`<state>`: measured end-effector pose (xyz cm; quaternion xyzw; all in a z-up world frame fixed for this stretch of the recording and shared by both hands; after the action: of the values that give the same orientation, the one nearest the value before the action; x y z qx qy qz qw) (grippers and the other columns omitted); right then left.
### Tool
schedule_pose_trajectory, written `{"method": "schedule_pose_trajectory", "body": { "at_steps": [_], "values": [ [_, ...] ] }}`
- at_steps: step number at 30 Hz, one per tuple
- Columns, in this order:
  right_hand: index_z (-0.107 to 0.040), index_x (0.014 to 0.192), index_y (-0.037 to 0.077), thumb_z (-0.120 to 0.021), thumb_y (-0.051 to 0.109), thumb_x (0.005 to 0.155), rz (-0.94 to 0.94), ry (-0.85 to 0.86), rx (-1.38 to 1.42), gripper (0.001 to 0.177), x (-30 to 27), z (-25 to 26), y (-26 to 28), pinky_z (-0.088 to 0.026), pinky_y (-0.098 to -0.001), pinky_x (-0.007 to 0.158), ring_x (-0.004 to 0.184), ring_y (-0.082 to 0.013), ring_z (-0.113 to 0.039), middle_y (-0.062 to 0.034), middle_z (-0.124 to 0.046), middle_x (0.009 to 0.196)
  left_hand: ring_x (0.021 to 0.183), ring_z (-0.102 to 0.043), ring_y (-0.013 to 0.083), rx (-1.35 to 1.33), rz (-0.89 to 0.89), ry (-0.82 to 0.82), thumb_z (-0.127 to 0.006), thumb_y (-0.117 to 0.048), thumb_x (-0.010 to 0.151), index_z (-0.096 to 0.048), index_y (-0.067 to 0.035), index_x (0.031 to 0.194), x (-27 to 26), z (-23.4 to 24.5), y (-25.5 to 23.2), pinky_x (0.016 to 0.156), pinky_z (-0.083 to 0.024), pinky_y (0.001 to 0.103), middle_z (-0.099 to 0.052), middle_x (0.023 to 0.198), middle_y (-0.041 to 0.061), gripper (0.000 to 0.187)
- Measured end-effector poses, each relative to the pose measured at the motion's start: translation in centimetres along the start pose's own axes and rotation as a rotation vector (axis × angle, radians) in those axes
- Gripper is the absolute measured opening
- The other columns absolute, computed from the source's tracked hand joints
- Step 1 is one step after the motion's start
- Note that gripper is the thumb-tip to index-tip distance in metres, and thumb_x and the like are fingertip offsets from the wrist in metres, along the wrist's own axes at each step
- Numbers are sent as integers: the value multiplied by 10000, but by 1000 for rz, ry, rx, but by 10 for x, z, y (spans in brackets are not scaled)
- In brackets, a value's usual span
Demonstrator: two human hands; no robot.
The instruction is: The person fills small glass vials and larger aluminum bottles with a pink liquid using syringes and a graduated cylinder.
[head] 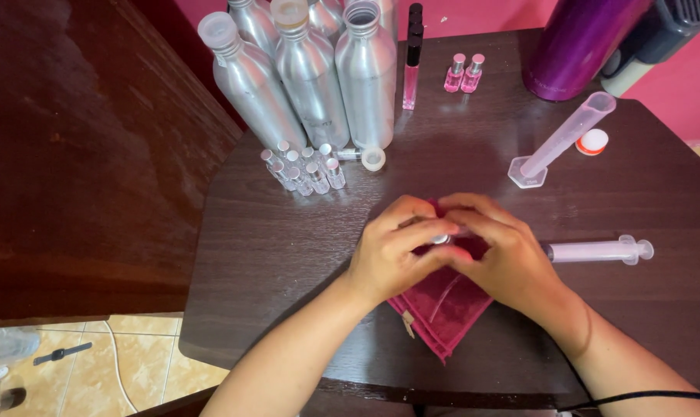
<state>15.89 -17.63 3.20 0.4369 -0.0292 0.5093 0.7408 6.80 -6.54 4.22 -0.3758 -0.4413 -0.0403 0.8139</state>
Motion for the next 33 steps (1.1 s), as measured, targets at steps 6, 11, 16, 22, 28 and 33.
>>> {"method": "schedule_pose_trajectory", "body": {
  "at_steps": [6, 11, 16, 22, 28, 33],
  "values": [
    [-711, 1160, 66, -811, 70, 814, -326, 62, 219, 360, -6, 0, -22, -639, -391, 724, 921, -232, -726, -92, -789, 941, 761, -745, 247, -126, 112, 11, -789, -248, 921, -792, -177, 1062, 12, 10, 3, 666, -634, 369, -727, 986, 54, 158],
    [-558, 1226, -23, -762, -114, 787, -511, 78, 669, 493, -11, -8, -45, -690, -332, 698, 866, -135, -672, -105, -726, 994, 799, -767, 230, -218, 212, -23, -823, -205, 886, -794, -139, 1058, 15, 19, 13, 710, -634, 341, -764, 997, 59, 186],
    [-538, 1268, 7, -478, 380, 1074, -665, 160, 1143, 425, -27, -39, -61, -489, -252, 391, 586, -126, -507, -109, -600, 721, 888, -777, 329, -317, 117, 39, -783, -204, 930, -784, -94, 1046, 18, 12, -3, 770, -635, 419, -772, 1009, 118, 159],
    [-495, 1242, 38, -503, 215, 1016, -748, 353, 1437, 287, -36, -47, -44, -371, -264, 401, 602, -146, -433, -22, -381, 766, 961, -779, 311, -273, 53, 54, -742, -199, 968, -781, -83, 1061, 21, 20, -12, 851, -634, 410, -781, 1049, 113, 154],
    [-485, 844, 25, -333, 648, 1081, -990, 637, 1510, 684, -80, -84, -71, -307, -256, 305, 431, -112, -302, 32, -278, 579, 963, -777, 331, -411, 41, 154, -710, -198, 993, -775, -82, 1062, 23, 18, -18, 868, -633, 419, -777, 1055, 122, 150],
    [-462, 807, 48, -303, 677, 1073, -997, 647, 1572, 702, -86, -90, -72, -289, -273, 301, 387, -123, -270, 33, -251, 550, 984, -776, 331, -471, 59, 185, -719, -183, 994, -768, -80, 1092, 24, 22, -18, 861, -632, 428, -778, 1080, 130, 150]
  ]
}}
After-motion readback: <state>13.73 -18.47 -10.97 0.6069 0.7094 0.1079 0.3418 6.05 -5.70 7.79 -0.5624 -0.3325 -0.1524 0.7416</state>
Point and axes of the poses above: each hand's wrist, its own x-axis towards the middle knuckle, its own z-axis out of the back of the hand, y = z × x, the point moved 8 cm from there along x, towards the middle knuckle
